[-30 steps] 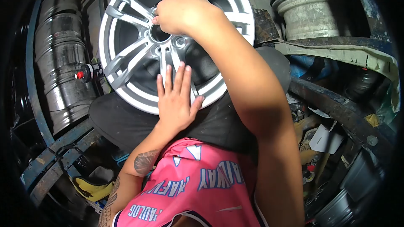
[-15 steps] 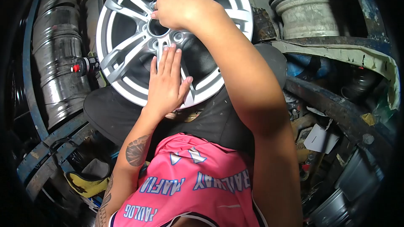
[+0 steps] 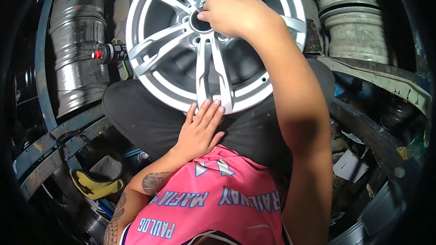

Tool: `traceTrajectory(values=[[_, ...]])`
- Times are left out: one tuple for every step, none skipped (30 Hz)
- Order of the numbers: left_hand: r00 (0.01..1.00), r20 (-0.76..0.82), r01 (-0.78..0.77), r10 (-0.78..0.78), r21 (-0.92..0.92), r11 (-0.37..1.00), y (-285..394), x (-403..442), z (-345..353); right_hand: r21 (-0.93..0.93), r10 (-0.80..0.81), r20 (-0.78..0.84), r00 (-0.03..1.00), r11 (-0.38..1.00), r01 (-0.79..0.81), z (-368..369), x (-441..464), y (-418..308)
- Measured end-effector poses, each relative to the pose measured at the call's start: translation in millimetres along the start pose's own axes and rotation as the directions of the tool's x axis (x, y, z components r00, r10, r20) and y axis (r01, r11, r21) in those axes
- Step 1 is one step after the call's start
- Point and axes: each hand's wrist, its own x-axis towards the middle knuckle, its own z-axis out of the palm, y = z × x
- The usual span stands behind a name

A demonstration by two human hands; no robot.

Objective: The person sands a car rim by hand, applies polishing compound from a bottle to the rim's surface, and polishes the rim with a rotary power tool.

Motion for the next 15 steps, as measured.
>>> traceTrajectory(values=[[0.999, -0.01, 0.047, -0.048, -0.027, 0.999, -3.3, -12.5, 6.2, -0.004, -0.005, 0.005, 1.0, 1.0, 0.006, 0.1, -1.8, -0.4], [0.995, -0.016, 0.095, -0.096, -0.054, 0.994, -6.9, -25.0, 11.6, 0.009, -0.008, 0.005, 1.0, 1.0, 0.008, 0.1, -3.0, -0.7], [0.986, -0.06, 0.151, -0.156, -0.076, 0.986, -9.7, -30.5, 9.1, 0.022, -0.01, 0.004, 1.0, 1.0, 0.01, -0.7, -3.7, -0.7], [0.987, -0.045, 0.156, -0.156, 0.005, 0.988, -15.1, -35.8, 4.6, 0.035, -0.012, 0.0, 1.0, 0.999, 0.012, -0.2, -4.1, 0.3], [0.987, -0.03, 0.157, -0.155, 0.087, 0.984, -21.0, -41.4, -1.8, 0.02, -0.034, -0.036, 0.999, 0.999, 0.035, 2.1, -3.1, 3.2], [0.988, -0.013, 0.155, -0.155, 0.168, 0.974, -23.9, -41.9, -13.0, 0.03, -0.032, -0.038, 0.999, 0.999, 0.033, 2.8, -2.3, 5.2], [0.979, 0.019, 0.199, -0.205, 0.166, 0.966, -25.8, -38.7, -24.5, 0.039, -0.031, -0.04, 0.999, 0.999, 0.033, 1.9, -1.3, 6.2], [0.963, 0.028, 0.259, -0.267, 0.153, 0.954, -28.0, -32.3, -36.6, 0.047, -0.032, -0.043, 0.999, 0.998, 0.034, 0.3, -0.7, 5.6], [0.954, 0.028, 0.288, -0.299, 0.197, 0.937, -33.8, -26.0, -47.4, 0.052, 0.013, -0.011, 1.0, 0.999, -0.012, -2.3, 0.1, 3.4], [0.943, 0.029, 0.315, -0.331, 0.242, 0.918, -42.7, -21.4, -55.1, 0.061, 0.017, -0.013, 1.0, 0.998, -0.016, -4.7, -0.4, 3.2], [0.93, -0.012, 0.358, -0.368, 0.261, 0.896, -55.2, -18.1, -58.9, 0.071, 0.021, -0.014, 1.0, 0.997, -0.02, -6.8, -1.9, 4.4], [0.914, -0.052, 0.401, -0.403, 0.277, 0.873, -65.3, -14.8, -61.9, 0.081, 0.027, -0.015, 1.0, 0.996, -0.026, -9.6, -3.6, 4.5], [0.9, -0.068, 0.43, -0.43, 0.295, 0.853, -68.6, -10.8, -66.0, 0.076, 0.028, -0.034, 0.999, 0.997, -0.026, -12.2, -4.9, 6.5], [0.894, -0.08, 0.444, -0.442, 0.305, 0.843, -66.7, -9.8, -64.3, 0.071, 0.03, -0.054, 0.998, 0.997, -0.026, -14.9, -6.2, 8.5], [0.888, -0.09, 0.455, -0.45, 0.314, 0.834, -62.5, -8.7, -60.4, 0.067, 0.003, -0.09, 0.996, 0.998, 0.003, -11.8, -3.5, 21.6]])
